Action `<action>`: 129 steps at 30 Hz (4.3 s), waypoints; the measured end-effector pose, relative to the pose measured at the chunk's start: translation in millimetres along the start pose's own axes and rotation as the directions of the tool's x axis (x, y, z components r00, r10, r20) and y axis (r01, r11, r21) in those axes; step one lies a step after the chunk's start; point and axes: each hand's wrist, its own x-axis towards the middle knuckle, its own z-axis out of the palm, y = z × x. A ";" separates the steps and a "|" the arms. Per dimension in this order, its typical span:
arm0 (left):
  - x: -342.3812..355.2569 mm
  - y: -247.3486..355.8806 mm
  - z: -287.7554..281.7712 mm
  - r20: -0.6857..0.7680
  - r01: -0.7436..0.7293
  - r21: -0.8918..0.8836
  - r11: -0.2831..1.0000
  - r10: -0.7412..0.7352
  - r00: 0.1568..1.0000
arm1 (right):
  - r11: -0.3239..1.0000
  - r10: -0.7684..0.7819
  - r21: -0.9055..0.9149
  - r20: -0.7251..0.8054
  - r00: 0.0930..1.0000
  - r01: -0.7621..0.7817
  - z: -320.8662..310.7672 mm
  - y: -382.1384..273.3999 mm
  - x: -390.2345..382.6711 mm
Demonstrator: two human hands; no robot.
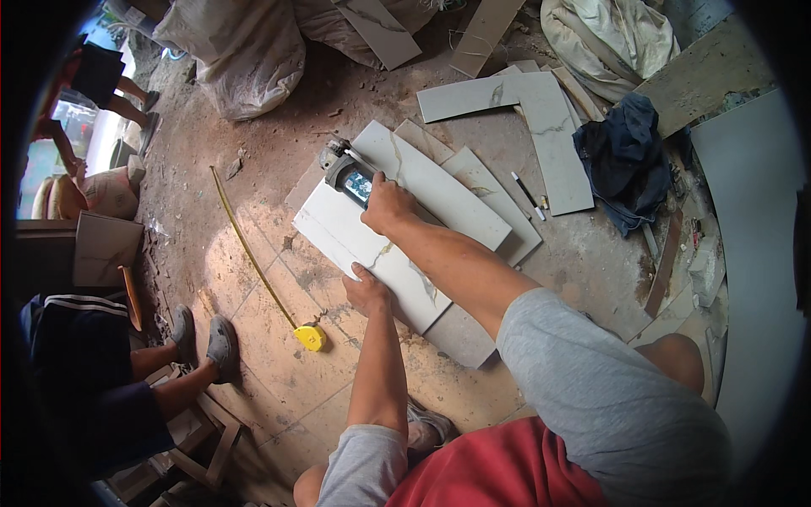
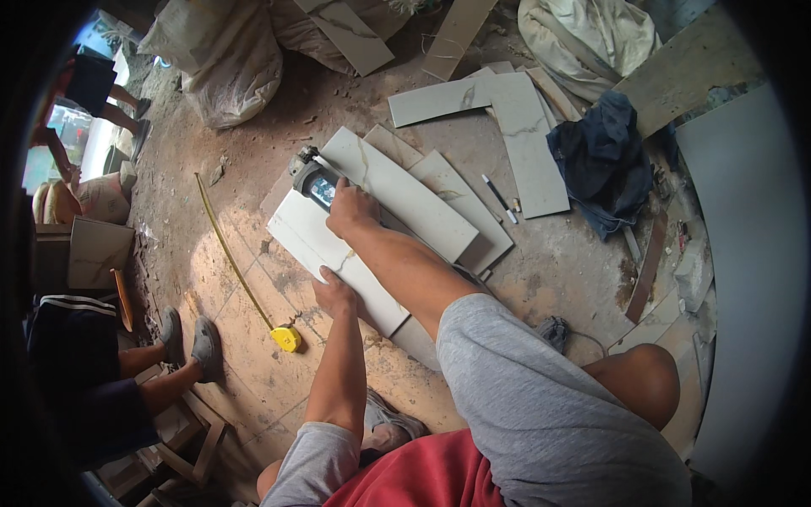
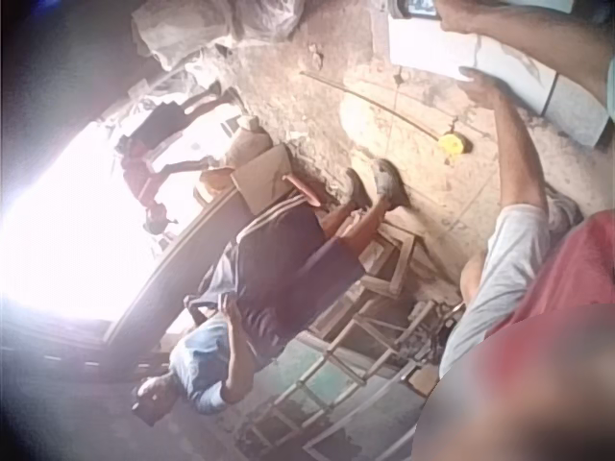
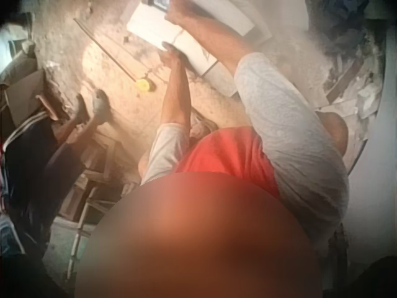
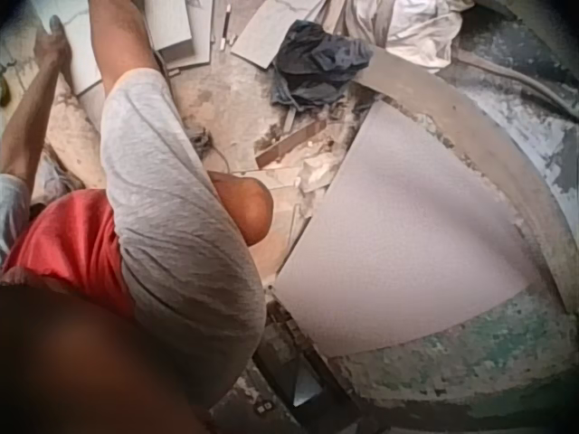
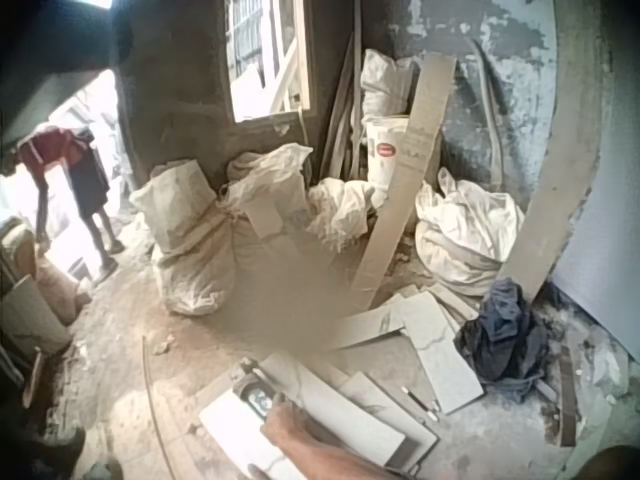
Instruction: Using an angle grinder to cut or score ceramic tiles.
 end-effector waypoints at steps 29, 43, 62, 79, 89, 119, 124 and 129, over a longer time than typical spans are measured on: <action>-0.9 0.4 0.0 -0.003 -0.010 0.016 1.000 0.010 1.000 | 1.000 -0.009 0.020 -0.010 1.000 0.009 1.6 13.5 -8.5; 1.2 -3.3 2.4 -0.004 -0.026 0.010 1.000 0.026 1.000 | 1.000 -0.026 0.013 -0.081 0.996 0.027 10.6 21.6 -9.3; -1.6 2.6 -1.9 0.015 0.004 0.033 0.999 -0.004 1.000 | 0.999 -0.022 0.026 -0.042 0.999 0.023 7.6 30.1 -17.5; -0.5 -0.6 2.0 -0.037 -0.036 0.001 0.999 0.036 0.999 | 0.999 -0.019 0.030 -0.003 1.000 0.019 4.9 34.8 -26.1; 2.2 -4.7 3.1 0.010 0.011 0.049 0.999 -0.012 1.000 | 0.999 -0.005 0.034 0.000 1.000 0.005 1.8 35.3 -33.1; 2.0 -3.5 3.4 0.033 0.028 0.020 0.999 -0.029 0.999 | 0.999 0.021 0.025 0.019 1.000 -0.021 3.8 47.0 -40.3; 6.0 -8.5 6.4 0.002 -0.025 0.028 0.999 0.025 1.000 | 1.000 -0.010 0.007 -0.051 0.999 0.010 9.8 53.3 -42.8; 3.8 -7.1 6.5 0.018 -0.002 0.020 1.000 0.001 1.000 | 1.000 -0.013 0.025 -0.071 0.997 0.015 12.8 58.9 -41.9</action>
